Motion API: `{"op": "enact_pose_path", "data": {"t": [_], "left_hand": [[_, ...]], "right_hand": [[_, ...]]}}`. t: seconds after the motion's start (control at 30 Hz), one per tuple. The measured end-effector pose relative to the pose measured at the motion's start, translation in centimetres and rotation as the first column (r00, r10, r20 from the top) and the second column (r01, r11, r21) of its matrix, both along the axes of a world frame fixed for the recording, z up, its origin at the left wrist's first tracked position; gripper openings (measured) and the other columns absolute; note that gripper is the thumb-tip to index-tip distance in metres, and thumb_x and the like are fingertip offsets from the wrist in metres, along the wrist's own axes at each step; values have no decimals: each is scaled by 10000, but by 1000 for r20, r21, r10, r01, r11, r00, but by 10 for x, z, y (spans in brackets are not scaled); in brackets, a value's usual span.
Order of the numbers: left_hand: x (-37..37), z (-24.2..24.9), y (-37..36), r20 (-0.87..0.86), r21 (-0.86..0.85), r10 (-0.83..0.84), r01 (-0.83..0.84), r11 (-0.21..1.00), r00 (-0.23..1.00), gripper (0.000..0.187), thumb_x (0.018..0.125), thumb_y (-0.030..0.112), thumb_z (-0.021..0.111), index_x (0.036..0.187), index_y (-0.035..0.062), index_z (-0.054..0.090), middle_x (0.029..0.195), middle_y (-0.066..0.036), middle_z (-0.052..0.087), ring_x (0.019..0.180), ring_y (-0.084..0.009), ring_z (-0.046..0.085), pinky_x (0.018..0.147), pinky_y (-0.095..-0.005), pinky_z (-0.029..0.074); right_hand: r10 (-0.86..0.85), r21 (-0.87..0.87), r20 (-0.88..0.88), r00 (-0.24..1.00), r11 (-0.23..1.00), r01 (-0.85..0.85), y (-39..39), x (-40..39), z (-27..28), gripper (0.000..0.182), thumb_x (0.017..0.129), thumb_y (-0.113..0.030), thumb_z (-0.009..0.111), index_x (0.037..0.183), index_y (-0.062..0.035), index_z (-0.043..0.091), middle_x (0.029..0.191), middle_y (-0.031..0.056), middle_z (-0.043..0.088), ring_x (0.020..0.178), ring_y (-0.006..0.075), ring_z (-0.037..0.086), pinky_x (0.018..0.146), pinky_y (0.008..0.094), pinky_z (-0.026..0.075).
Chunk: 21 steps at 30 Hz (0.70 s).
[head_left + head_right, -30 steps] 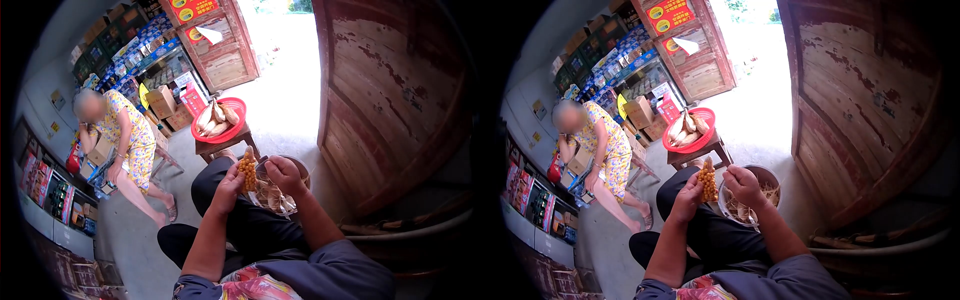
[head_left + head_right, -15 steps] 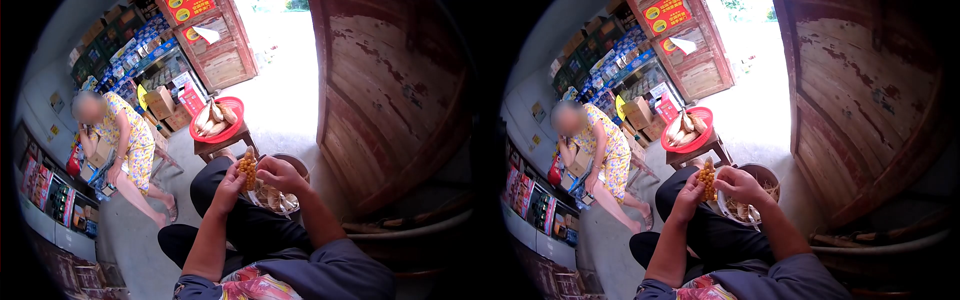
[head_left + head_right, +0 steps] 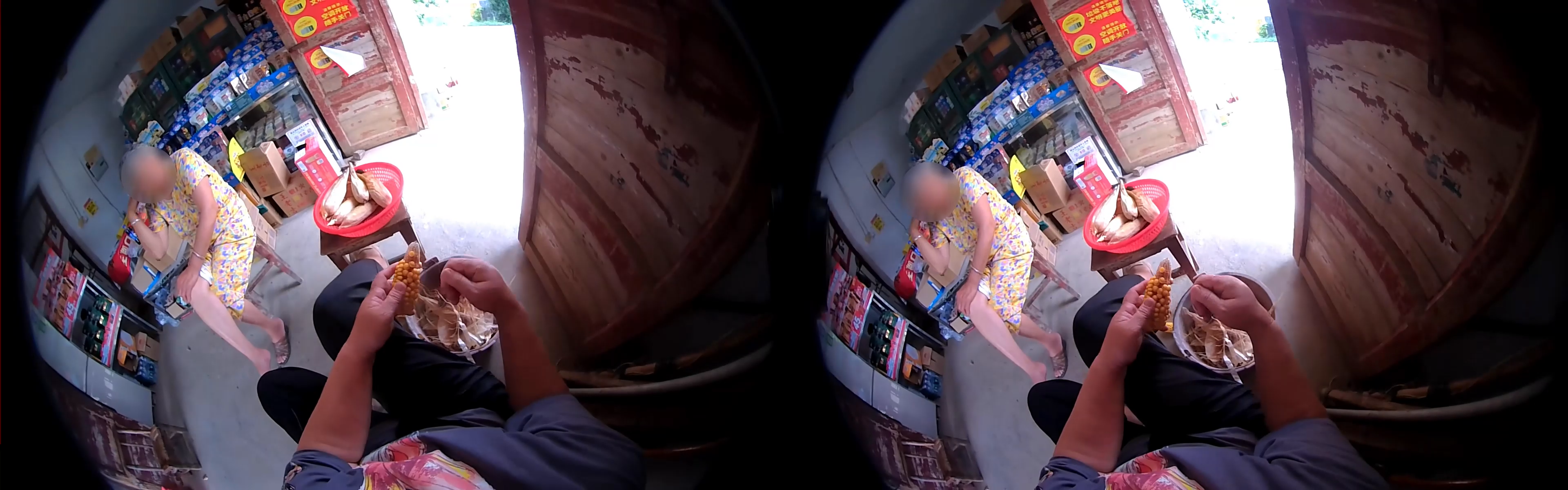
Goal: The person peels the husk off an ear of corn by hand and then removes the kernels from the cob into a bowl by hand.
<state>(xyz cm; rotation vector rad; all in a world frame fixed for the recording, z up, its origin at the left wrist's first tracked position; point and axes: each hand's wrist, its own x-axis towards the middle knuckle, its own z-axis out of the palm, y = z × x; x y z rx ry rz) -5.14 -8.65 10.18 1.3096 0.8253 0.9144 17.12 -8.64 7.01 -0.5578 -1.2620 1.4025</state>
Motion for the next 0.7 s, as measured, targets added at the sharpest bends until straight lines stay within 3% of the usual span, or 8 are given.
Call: {"op": "enact_pose_path", "data": {"t": [0.07,0.1,0.2,0.23,0.37,0.43,0.47,0.7], "left_hand": [[0,8,-3,-4,-32,17,-18,999,1000,448,1038,224,402,1436,44,302,1259,-87,538,1100,-175,571,914,-310,487],[0,11,-5,-5,-63,40,-40,997,999,449,1042,255,386,1431,45,309,1261,-82,538,1084,-178,581,881,-321,509],[0,7,-3,-14,-49,28,-28,998,1000,454,1041,283,380,1423,45,322,1252,-83,541,1029,-178,603,824,-326,527],[-1,4,-2,-18,-50,25,-26,998,1000,454,1041,283,380,1423,45,322,1252,-83,541,1029,-178,603,824,-326,527],[0,-2,0,-11,-4,10,-10,1000,1000,450,1039,284,383,1418,46,332,1247,-90,545,1018,-177,604,834,-315,520],[-2,1,-1,1,3,15,-15,1000,1000,447,1040,281,380,1417,45,335,1248,-92,545,1018,-177,602,840,-316,517],[-3,3,-2,10,-18,19,-19,1000,1000,446,1040,276,377,1417,41,335,1251,-93,545,1032,-175,596,845,-317,514],[0,10,-7,15,-34,-6,7,999,1000,446,1034,284,369,1393,19,373,1236,-103,561,980,-181,610,816,-315,507]], "right_hand": [[-331,373,586,739,920,117,5,2,-9,206,950,-205,596,908,-4,614,683,16,579,632,116,553,601,255,459],[-281,263,598,751,953,147,2,-3,-7,228,921,-246,644,934,-20,617,698,21,584,656,113,552,621,268,463],[-192,176,437,879,976,126,2,-18,-8,212,904,-228,664,929,-23,617,712,41,580,663,107,539,622,268,457],[-251,279,355,900,948,154,1,-26,-8,264,888,-273,680,877,-19,611,666,80,573,606,170,531,586,318,449],[-311,410,299,902,896,172,4,-35,-18,182,930,-186,622,874,-14,602,672,31,561,609,111,524,559,277,427],[27,6,12,1000,1000,-27,-5,-29,-5,157,951,-148,586,857,-24,597,668,-16,538,603,62,504,537,225,401],[-57,0,-118,991,998,57,-5,-27,0,165,961,-142,576,835,-37,592,668,-48,515,602,21,477,524,184,373],[-275,31,81,958,961,274,10,-22,-17,204,1000,-220,525,936,-31,567,721,-12,531,626,53,492,569,205,417]]}}
